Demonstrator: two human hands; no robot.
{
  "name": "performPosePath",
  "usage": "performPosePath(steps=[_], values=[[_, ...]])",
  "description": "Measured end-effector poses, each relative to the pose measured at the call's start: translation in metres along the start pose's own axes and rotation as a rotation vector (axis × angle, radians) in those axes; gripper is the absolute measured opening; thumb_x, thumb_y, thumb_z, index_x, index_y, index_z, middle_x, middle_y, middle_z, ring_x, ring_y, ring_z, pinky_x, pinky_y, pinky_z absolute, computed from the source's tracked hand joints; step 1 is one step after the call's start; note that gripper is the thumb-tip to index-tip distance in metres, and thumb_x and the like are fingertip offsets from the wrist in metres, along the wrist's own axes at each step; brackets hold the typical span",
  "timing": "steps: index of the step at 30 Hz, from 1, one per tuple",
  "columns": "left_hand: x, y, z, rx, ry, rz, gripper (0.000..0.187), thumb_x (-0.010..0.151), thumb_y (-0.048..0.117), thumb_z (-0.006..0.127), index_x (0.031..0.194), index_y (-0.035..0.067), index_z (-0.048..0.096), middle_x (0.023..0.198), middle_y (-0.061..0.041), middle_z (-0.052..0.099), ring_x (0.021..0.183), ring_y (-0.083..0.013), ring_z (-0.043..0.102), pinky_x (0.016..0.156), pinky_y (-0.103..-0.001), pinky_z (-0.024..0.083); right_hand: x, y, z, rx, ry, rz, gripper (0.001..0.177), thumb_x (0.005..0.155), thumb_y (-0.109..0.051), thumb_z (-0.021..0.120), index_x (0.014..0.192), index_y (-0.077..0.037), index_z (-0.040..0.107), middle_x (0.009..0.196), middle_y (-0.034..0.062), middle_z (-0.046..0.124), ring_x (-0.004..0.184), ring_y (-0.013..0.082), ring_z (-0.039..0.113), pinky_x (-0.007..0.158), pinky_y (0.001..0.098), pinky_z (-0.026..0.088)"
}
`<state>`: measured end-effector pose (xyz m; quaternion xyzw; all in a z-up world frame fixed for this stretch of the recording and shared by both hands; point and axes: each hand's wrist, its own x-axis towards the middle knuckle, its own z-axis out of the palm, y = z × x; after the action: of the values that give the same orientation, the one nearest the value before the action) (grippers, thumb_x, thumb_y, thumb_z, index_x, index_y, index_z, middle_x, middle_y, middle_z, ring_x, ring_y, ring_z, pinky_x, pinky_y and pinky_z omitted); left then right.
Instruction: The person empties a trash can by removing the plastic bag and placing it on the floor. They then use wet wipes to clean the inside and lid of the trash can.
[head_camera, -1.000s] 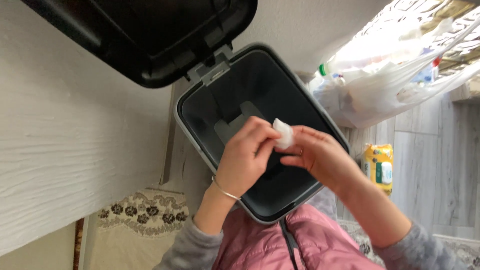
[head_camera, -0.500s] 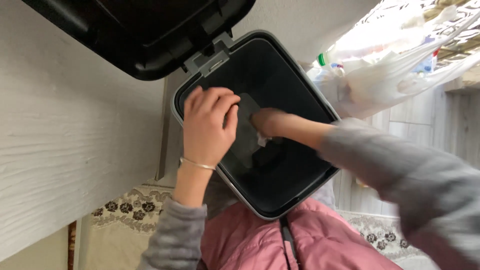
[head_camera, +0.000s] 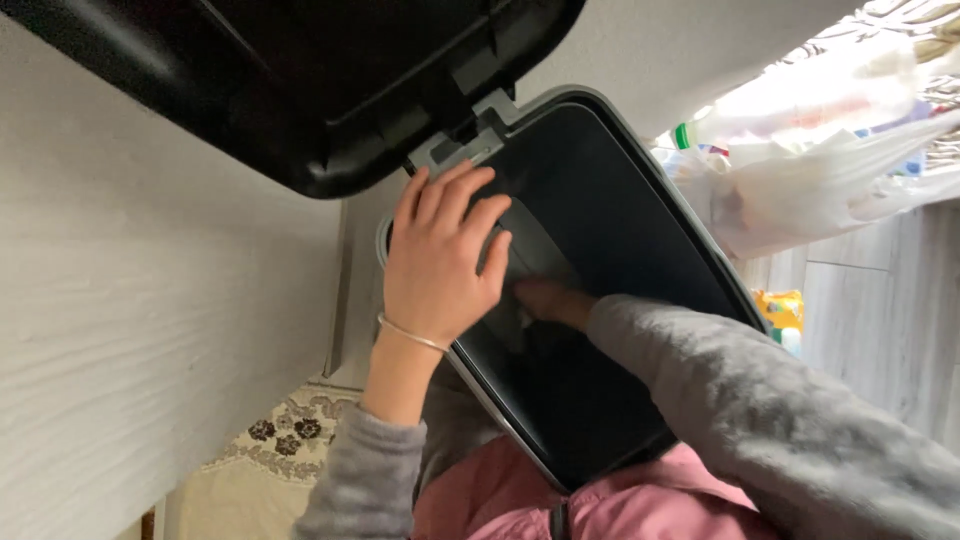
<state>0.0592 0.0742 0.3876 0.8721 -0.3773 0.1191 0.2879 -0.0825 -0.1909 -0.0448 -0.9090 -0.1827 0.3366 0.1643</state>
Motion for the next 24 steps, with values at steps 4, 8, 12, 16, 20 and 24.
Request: performPosePath(steps=[4,8,12,16,20,24], values=[[-0.008,-0.007,0.008,-0.016,0.010,-0.018,0.028,0.089,0.021,0.071,0.114,0.010,0.070,0.130,-0.011,0.063,0.128,-0.0329,0.058,0.115,-0.056,0.037,0.038,-0.040,-0.024,-0.008,0.006,-0.029,0.034,0.084,-0.033,0.077,0.106,-0.007,0.077,0.107,0.0150,0.076,0.107,0.0348,0.071,0.087,0.0437,0.061],[-0.005,-0.012,0.011,-0.061,0.018,-0.057,0.024,0.089,0.019,0.069,0.111,0.010,0.072,0.125,-0.011,0.065,0.125,-0.0329,0.060,0.114,-0.057,0.039,0.046,-0.043,-0.066,-0.041,0.025,-0.052,0.033,0.085,-0.033,0.076,0.106,-0.007,0.077,0.107,0.0145,0.076,0.107,0.0341,0.071,0.087,0.0435,0.061],[-0.003,-0.012,0.011,-0.068,0.016,-0.069,0.024,0.090,0.020,0.068,0.111,0.010,0.073,0.124,-0.011,0.066,0.125,-0.0329,0.061,0.114,-0.058,0.038,0.040,-0.040,-0.071,-0.057,0.022,-0.062,0.032,0.086,-0.033,0.075,0.106,-0.007,0.077,0.106,0.0139,0.075,0.106,0.0335,0.071,0.088,0.0433,0.061],[-0.002,-0.007,0.012,-0.048,0.009,-0.056,0.023,0.088,0.020,0.070,0.109,0.010,0.074,0.122,-0.012,0.067,0.124,-0.0338,0.061,0.114,-0.059,0.038,0.040,-0.031,-0.059,-0.063,0.014,-0.068,0.031,0.087,-0.032,0.073,0.106,-0.007,0.077,0.106,0.0134,0.075,0.106,0.0328,0.070,0.088,0.0431,0.060],[0.001,-0.003,0.014,-0.013,0.004,-0.045,0.024,0.086,0.021,0.071,0.108,0.010,0.074,0.121,-0.012,0.067,0.123,-0.0341,0.061,0.115,-0.061,0.036,0.040,-0.024,-0.050,-0.070,0.020,-0.077,0.030,0.088,-0.032,0.072,0.106,-0.008,0.077,0.106,0.0129,0.075,0.106,0.0322,0.070,0.089,0.0429,0.060],[0.003,-0.004,0.013,-0.017,-0.003,-0.056,0.025,0.087,0.021,0.070,0.109,0.010,0.074,0.123,-0.013,0.067,0.123,-0.0339,0.062,0.115,-0.061,0.035,0.023,-0.017,-0.055,-0.092,0.026,-0.091,0.030,0.089,-0.032,0.071,0.106,-0.008,0.076,0.106,0.0123,0.074,0.105,0.0316,0.070,0.089,0.0427,0.059]])
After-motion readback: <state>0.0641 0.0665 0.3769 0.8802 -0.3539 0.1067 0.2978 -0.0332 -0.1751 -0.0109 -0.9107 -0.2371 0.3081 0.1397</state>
